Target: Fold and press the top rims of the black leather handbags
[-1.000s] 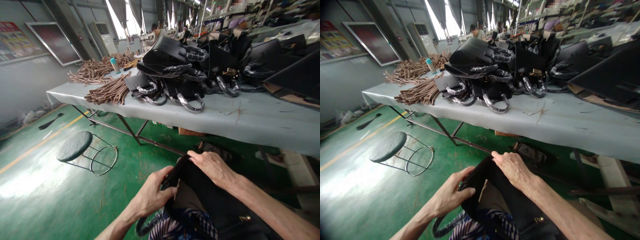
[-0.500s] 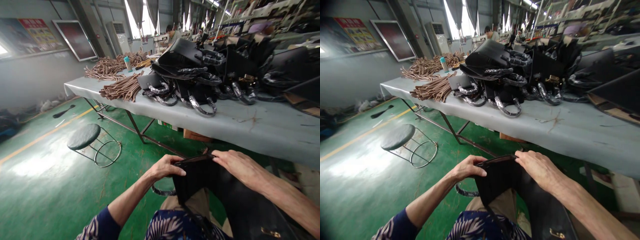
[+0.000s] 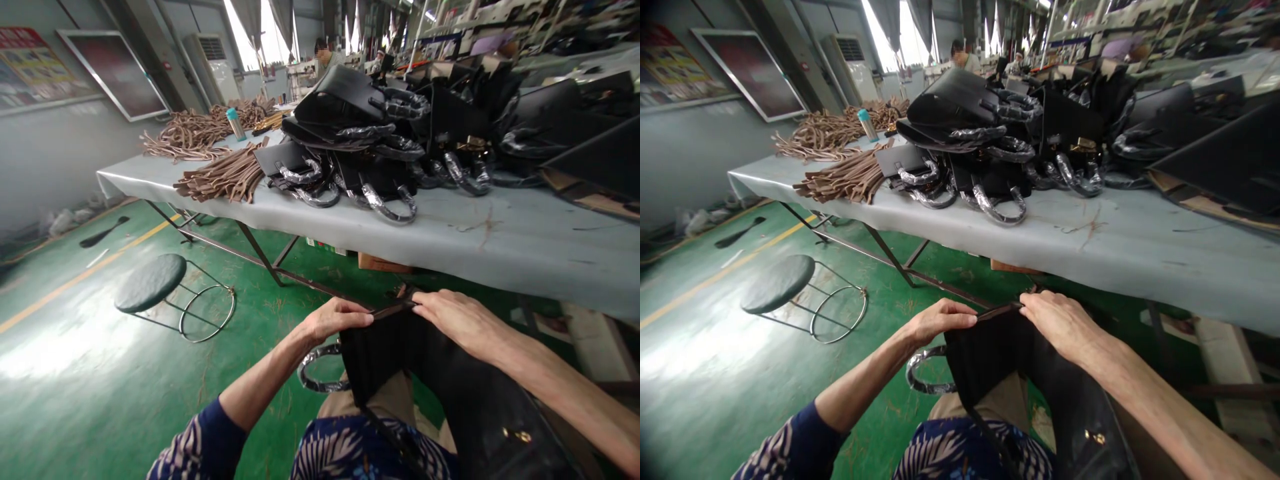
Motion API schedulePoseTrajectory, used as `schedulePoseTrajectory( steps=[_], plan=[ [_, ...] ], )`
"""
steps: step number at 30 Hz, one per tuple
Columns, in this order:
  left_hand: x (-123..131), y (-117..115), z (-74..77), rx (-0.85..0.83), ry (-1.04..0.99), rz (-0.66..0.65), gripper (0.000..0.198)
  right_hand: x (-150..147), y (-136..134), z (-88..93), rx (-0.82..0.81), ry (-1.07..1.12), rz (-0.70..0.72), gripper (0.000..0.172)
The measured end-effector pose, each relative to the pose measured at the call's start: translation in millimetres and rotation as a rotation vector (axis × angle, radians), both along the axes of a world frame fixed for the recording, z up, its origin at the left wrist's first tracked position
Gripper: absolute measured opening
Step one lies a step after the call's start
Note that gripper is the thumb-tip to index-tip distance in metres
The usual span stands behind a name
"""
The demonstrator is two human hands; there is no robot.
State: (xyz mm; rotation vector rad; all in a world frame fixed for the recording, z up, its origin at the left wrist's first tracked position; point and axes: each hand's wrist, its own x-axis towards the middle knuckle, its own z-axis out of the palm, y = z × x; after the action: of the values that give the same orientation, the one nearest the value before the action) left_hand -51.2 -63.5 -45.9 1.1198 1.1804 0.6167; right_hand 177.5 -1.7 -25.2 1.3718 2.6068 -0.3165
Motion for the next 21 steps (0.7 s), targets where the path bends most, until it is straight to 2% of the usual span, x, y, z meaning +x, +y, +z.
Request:
schedulePoseTrajectory(
  steps=[3,7,14,18,21],
  plan=[
    [-1,5,-4.4,-0.039,0.028,0.041,0.041,0,1,-2.3,-0.013,-0.011,-0.002,0.023],
    [-1,6,-9.0,-0.095,-0.013,0.027,0.041,0,-1,-0.6,-0.014,-0.021,-0.003,0.023],
    [4,8,-12.0,-0.069,-0.066,0.020,0.031,1,-3,1.4,-0.023,-0.031,-0.022,0.024],
    [9,8,-9.9,0.067,-0.056,0.121,0.023,1,-3,1.1,-0.026,-0.037,-0.025,0.022],
    [11,4,-5.0,0.268,0.104,0.105,0.013,-1,-3,3.1,-0.026,-0.046,-0.023,0.021]
  ],
)
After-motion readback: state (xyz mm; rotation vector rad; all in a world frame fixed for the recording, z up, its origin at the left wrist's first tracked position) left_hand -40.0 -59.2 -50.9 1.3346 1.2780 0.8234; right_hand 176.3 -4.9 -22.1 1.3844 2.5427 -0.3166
